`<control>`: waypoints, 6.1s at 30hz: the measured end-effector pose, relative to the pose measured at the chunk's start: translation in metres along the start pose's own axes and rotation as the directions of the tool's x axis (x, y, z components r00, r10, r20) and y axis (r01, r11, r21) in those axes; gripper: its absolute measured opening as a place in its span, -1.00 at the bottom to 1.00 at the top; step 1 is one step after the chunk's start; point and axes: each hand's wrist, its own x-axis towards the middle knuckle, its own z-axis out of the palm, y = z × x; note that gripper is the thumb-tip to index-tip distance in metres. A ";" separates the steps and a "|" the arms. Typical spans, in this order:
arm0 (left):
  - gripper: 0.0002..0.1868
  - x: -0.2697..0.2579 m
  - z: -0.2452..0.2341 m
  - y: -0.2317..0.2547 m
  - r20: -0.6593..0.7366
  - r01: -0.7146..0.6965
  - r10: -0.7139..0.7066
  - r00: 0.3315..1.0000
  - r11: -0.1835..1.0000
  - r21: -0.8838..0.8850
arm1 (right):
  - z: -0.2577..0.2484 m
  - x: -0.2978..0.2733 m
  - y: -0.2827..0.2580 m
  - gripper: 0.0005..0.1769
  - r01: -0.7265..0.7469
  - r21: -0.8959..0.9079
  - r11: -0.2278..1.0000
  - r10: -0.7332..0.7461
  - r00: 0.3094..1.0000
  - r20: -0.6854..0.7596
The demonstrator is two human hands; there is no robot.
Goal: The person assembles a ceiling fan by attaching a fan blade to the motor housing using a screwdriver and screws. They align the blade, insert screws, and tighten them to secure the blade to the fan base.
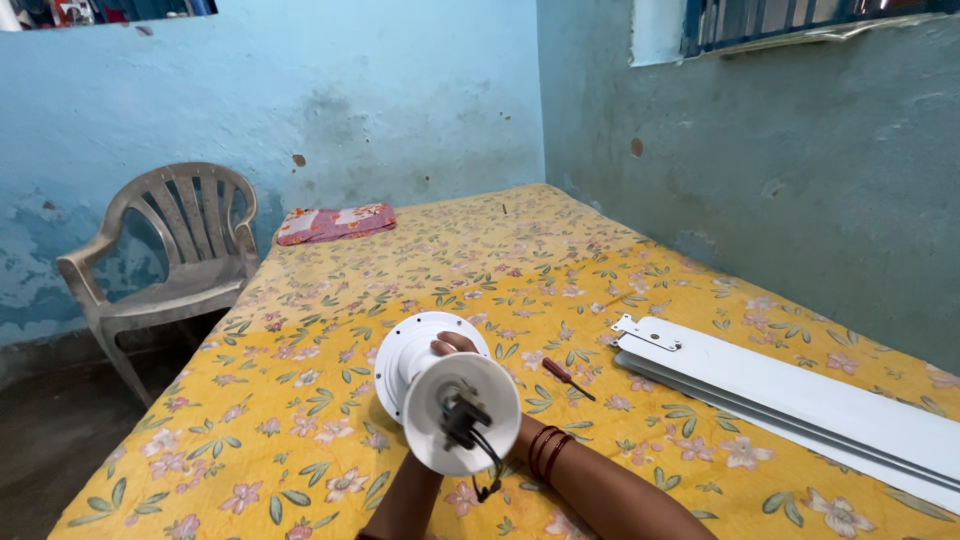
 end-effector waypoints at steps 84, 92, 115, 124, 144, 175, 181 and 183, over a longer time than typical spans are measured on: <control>-0.57 -0.067 -0.030 -0.068 0.097 0.319 -0.309 0.946 0.837 -0.444 | -0.051 -0.021 -0.030 -0.28 -0.535 0.226 0.814 0.540 0.840 0.044; -0.53 -0.046 -0.045 -0.050 0.096 0.357 -0.344 0.934 0.910 -0.210 | 0.024 0.050 0.024 0.02 -0.694 0.527 0.491 0.826 0.563 -0.029; -0.49 -0.039 -0.074 -0.101 -0.449 0.612 -0.703 0.551 0.707 -0.356 | 0.119 0.134 0.046 -0.46 -0.026 0.983 -0.179 0.480 0.870 0.111; -0.48 0.011 -0.087 -0.030 -0.137 0.449 -0.443 0.886 0.893 0.014 | 0.087 0.116 0.133 -0.59 0.076 0.983 -0.169 0.629 0.776 0.048; -0.74 0.116 -0.083 0.202 0.105 -0.131 0.091 0.990 0.863 0.488 | 0.108 0.103 0.167 -0.65 -0.004 0.988 -0.152 0.668 0.737 0.105; -0.37 0.024 -0.102 0.066 -0.020 0.296 -0.721 0.692 0.258 0.919 | 0.158 0.109 0.093 -0.72 -0.099 0.991 0.094 0.659 0.752 0.013; -0.30 -0.012 -0.116 0.037 -0.033 0.187 -0.612 0.790 0.189 0.964 | 0.158 0.110 0.062 -0.70 -0.188 0.981 0.054 0.844 0.534 0.056; -0.37 -0.016 -0.115 0.026 -0.033 0.129 -0.610 0.792 0.115 0.985 | 0.163 0.107 0.066 -0.75 -0.112 0.982 0.155 0.808 0.587 -0.060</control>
